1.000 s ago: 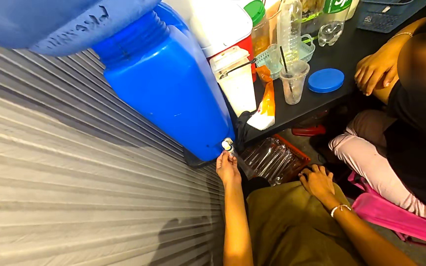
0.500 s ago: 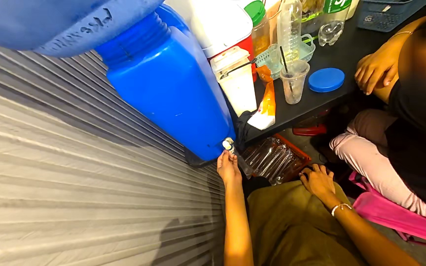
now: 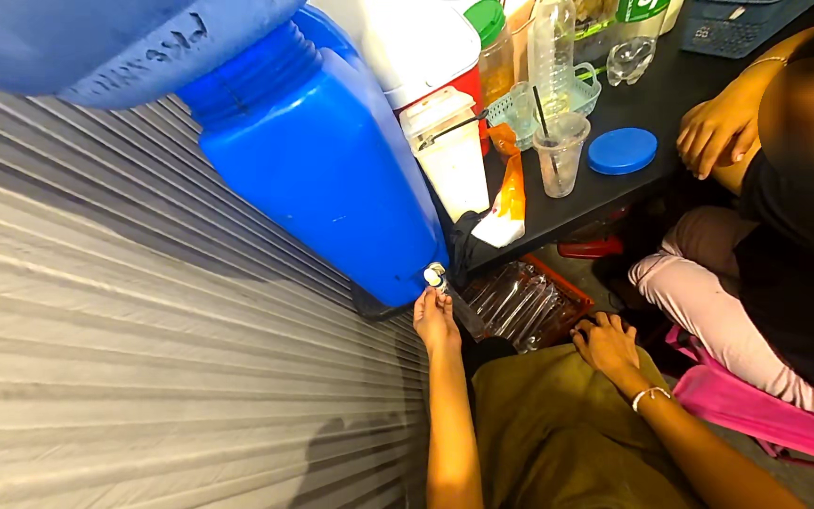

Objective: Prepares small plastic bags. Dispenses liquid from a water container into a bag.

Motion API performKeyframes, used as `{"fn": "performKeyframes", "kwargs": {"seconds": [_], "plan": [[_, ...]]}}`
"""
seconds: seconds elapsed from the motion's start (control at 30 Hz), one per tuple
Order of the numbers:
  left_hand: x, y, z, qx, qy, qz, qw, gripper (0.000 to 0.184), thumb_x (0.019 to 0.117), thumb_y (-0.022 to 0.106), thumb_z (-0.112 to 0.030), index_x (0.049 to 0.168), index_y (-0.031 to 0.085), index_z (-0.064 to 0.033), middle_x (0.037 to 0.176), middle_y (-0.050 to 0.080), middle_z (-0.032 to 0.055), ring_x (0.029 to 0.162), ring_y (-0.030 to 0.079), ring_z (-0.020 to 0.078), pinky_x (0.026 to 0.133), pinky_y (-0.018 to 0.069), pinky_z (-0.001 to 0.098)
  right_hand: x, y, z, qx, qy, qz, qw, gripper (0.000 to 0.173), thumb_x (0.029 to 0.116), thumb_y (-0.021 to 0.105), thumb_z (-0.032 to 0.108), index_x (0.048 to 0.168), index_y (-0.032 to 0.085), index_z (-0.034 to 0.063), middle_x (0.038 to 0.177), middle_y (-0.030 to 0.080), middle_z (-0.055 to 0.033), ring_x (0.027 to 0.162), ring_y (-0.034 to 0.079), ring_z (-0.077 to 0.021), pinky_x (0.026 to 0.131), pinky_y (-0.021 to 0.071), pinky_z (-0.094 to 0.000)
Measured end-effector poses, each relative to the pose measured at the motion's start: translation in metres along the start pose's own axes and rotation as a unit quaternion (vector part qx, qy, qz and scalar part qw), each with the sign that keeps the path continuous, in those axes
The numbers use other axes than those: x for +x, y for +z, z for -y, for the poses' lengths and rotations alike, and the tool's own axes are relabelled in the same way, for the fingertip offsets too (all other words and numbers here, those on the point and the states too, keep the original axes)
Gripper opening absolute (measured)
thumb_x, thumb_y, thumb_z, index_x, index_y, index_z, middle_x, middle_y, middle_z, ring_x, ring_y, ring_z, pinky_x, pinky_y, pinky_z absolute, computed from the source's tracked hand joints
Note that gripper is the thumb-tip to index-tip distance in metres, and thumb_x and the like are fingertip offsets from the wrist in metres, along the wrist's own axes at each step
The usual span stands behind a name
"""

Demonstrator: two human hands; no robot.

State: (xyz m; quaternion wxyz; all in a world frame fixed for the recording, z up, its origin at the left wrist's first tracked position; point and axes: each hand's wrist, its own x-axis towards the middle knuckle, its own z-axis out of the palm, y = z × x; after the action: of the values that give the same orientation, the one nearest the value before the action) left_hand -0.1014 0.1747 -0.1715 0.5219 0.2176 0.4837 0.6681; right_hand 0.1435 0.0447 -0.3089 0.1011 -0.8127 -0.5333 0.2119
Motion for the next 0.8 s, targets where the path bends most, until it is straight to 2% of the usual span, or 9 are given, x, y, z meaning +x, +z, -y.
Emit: {"fn": "performKeyframes", "kwargs": {"seconds": [0.8], "plan": [[0.0001,-0.0010,0.0002,0.006,0.004,0.001,1.000,0.007,0.1030,0.059,-0.010,0.107,0.060,-0.0048,0.084,0.062,0.0049,0.071,0.063,0.0124,0.069,0.0573,0.0263,-0.0010,-0.0027,0.0010,0.000,0.003,0.007,1.000,0.038,0.1045,0.051,0.042,0.123,0.073,0.0165,0.143,0.056,-0.0162,0.141,0.043,-0.0395,0.110,0.0326,-0.0661]]}}
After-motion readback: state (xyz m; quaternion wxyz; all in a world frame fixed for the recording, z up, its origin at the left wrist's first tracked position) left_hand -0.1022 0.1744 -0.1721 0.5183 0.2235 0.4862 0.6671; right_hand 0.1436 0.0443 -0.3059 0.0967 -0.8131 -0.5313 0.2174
